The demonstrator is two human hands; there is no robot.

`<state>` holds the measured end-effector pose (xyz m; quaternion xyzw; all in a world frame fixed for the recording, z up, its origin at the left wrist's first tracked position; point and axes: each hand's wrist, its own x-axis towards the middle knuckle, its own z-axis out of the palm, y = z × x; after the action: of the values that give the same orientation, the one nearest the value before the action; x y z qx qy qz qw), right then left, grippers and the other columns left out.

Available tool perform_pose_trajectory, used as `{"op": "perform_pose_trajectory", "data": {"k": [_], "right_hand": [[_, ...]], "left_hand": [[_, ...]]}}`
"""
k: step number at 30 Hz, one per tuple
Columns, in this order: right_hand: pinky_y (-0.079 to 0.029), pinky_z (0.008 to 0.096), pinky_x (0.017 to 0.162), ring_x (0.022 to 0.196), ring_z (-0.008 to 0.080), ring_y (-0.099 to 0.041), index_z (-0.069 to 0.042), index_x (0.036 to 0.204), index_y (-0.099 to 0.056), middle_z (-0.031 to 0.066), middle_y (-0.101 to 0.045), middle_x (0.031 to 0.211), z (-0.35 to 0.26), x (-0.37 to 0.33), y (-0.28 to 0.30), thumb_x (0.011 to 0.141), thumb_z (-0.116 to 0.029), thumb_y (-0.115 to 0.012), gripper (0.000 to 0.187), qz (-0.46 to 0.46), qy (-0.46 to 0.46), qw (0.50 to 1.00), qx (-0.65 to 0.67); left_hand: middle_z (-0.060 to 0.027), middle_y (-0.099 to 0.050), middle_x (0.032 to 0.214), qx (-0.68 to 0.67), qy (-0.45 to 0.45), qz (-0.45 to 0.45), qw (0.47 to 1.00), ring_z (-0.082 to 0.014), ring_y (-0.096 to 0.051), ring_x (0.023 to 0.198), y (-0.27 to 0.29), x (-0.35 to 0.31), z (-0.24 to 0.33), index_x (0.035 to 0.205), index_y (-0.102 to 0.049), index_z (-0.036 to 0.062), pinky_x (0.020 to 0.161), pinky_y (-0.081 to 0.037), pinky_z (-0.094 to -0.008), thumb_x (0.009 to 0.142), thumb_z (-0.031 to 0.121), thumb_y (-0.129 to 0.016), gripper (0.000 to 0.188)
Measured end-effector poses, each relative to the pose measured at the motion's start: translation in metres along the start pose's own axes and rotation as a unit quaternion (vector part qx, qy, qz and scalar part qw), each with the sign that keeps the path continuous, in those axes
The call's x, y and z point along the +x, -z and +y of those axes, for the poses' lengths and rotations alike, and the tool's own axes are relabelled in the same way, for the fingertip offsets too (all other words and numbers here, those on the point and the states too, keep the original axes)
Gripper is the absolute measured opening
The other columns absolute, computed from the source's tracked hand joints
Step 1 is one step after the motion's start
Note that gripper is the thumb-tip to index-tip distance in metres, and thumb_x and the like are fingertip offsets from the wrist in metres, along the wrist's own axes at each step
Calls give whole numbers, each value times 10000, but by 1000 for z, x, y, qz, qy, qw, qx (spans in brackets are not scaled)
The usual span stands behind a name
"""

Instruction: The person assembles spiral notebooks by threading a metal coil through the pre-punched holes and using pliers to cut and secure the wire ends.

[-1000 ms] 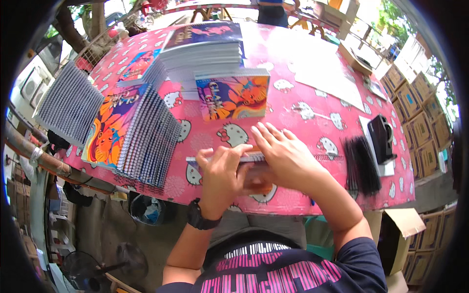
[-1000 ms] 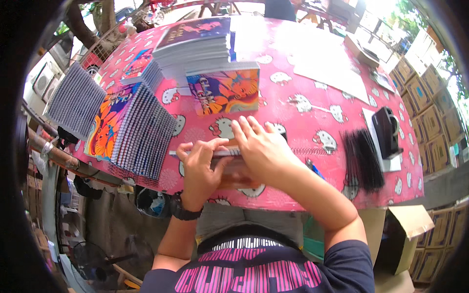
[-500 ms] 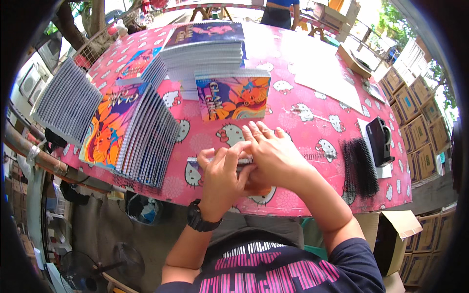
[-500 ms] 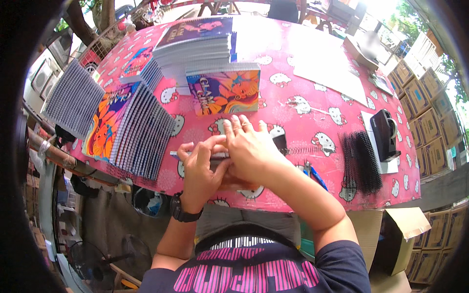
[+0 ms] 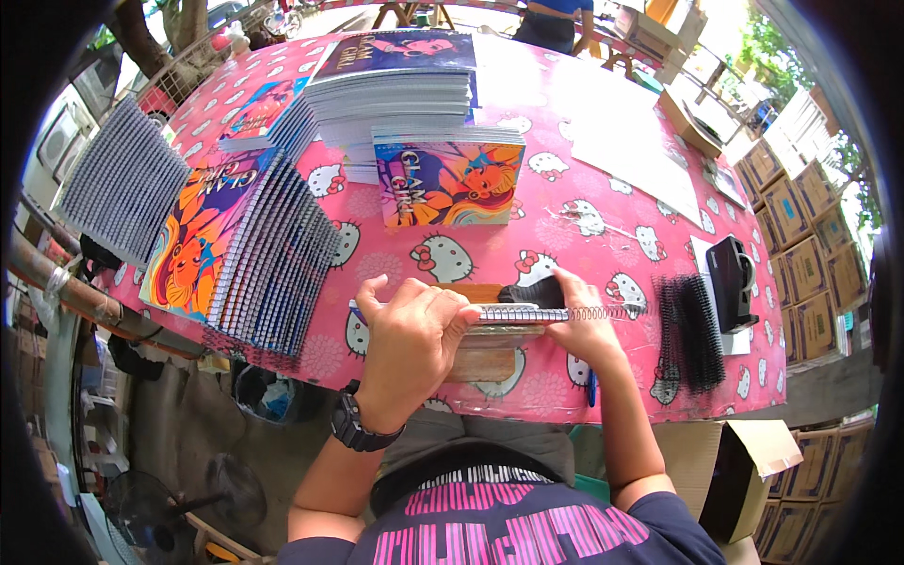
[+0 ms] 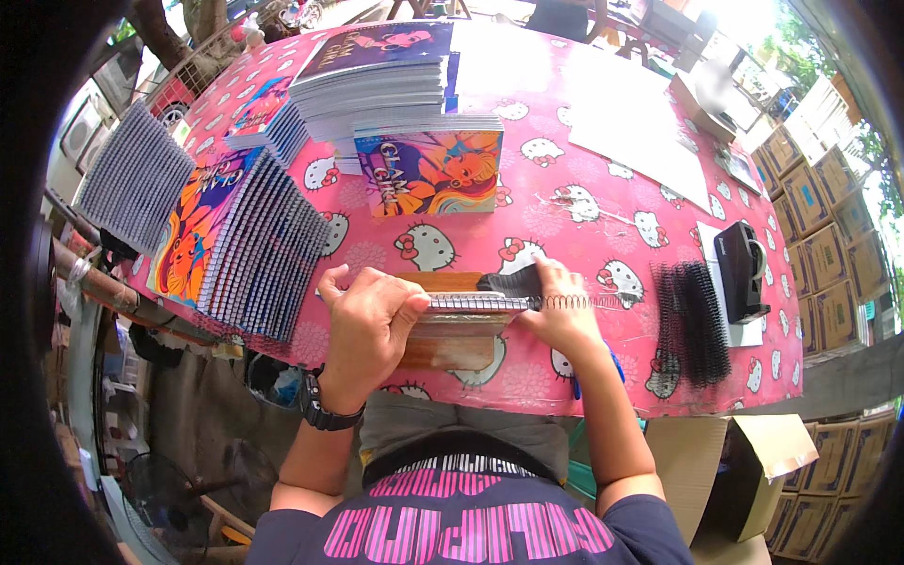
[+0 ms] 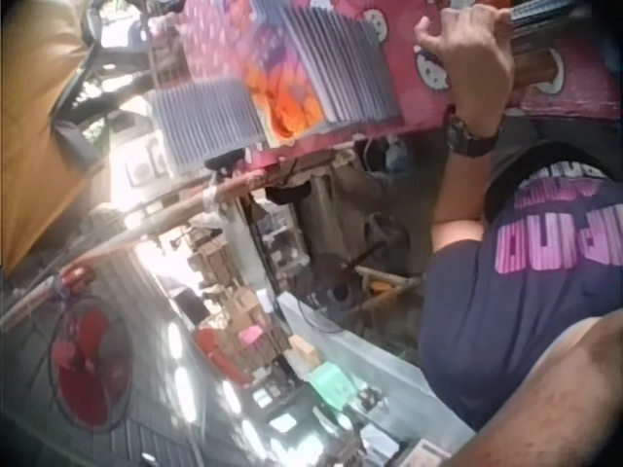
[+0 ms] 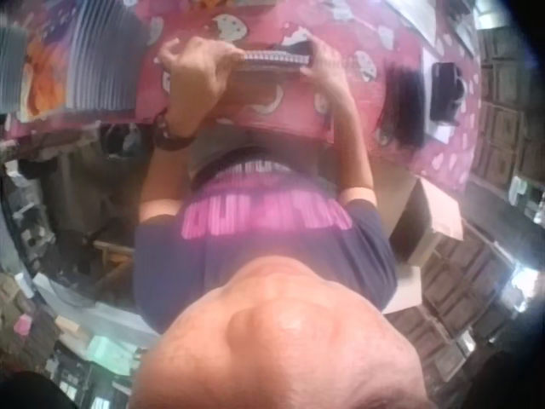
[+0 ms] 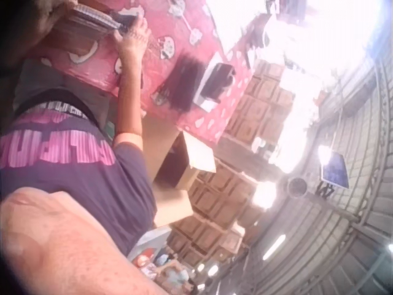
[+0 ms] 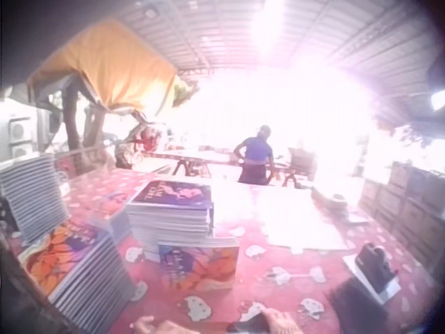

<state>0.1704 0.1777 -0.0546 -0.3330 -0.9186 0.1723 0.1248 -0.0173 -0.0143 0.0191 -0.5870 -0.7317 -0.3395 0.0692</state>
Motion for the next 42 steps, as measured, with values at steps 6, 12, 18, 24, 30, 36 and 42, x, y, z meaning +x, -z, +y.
{"op": "perform_pose_trajectory", "data": {"k": [6, 12, 18, 24, 30, 36, 42], "right_hand": [[-416, 450, 974, 1154, 403, -463, -117, 1289, -513, 240, -448, 1325, -7, 22, -17, 698, -321, -725, 660, -28, 9, 996, -81], [-455, 381, 903, 1020, 253, -583, -43, 1208, -597, 139, -619, 1181, 9, 46, 19, 746, -412, -709, 602, -108, -65, 885, 449], [-367, 385, 1042, 1164, 261, -542, 67, 1169, -583, 177, -607, 1192, -20, 22, 16, 743, -673, -586, 854, -278, 96, 734, 612], [-408, 382, 965, 1096, 255, -570, 59, 1036, -664, 170, -640, 1112, -64, 20, 61, 781, -617, -591, 727, -174, 176, 775, 581], [-434, 351, 916, 1059, 258, -582, 22, 985, -698, 170, -650, 1099, -55, 38, 55, 778, -515, -632, 580, -113, 134, 866, 469], [-429, 366, 914, 1036, 277, -586, -6, 990, -715, 198, -642, 1092, -77, 60, 58, 782, -496, -667, 534, -113, 153, 925, 328], [-440, 408, 915, 1040, 285, -586, -8, 1010, -708, 193, -638, 1122, -77, 68, 46, 796, -535, -639, 573, -108, 108, 961, 229]], "left_hand": [[-18, -634, 1079, 22, -10, -5, 1000, -199, -570, 981, 2, -12, -10, 1128, -610, 142, 985, -214, -463, 849, 325, -660, 337], [-157, -461, 1298, -180, 125, 307, 926, -243, -437, 1188, -16, -39, -37, 1388, -362, 67, 1033, -301, -420, 750, 183, -779, 771], [-126, -470, 1278, -489, 155, 214, 831, -193, -477, 1147, -51, -25, -42, 1418, -281, 28, 1001, -381, -322, 747, 12, -758, 824], [-116, -443, 1351, -488, 172, 163, 840, -177, -450, 1198, -49, -29, -48, 1450, -272, 21, 1033, -355, -308, 754, -8, -740, 839], [-26, -450, 1127, -432, 189, 171, 865, -125, -458, 1071, -52, -34, -49, 1446, -318, -3, 969, -365, -259, 766, -4, -734, 797], [-20, -428, 1068, -410, 195, 194, 870, -122, -450, 1027, -48, -33, -42, 1422, -345, -39, 950, -360, -245, 800, -2, -694, 713], [-25, -440, 1063, -406, 177, 210, 871, -119, -449, 1017, -47, -30, -39, 1416, -357, -38, 939, -363, -245, 811, 13, -691, 693]]}}
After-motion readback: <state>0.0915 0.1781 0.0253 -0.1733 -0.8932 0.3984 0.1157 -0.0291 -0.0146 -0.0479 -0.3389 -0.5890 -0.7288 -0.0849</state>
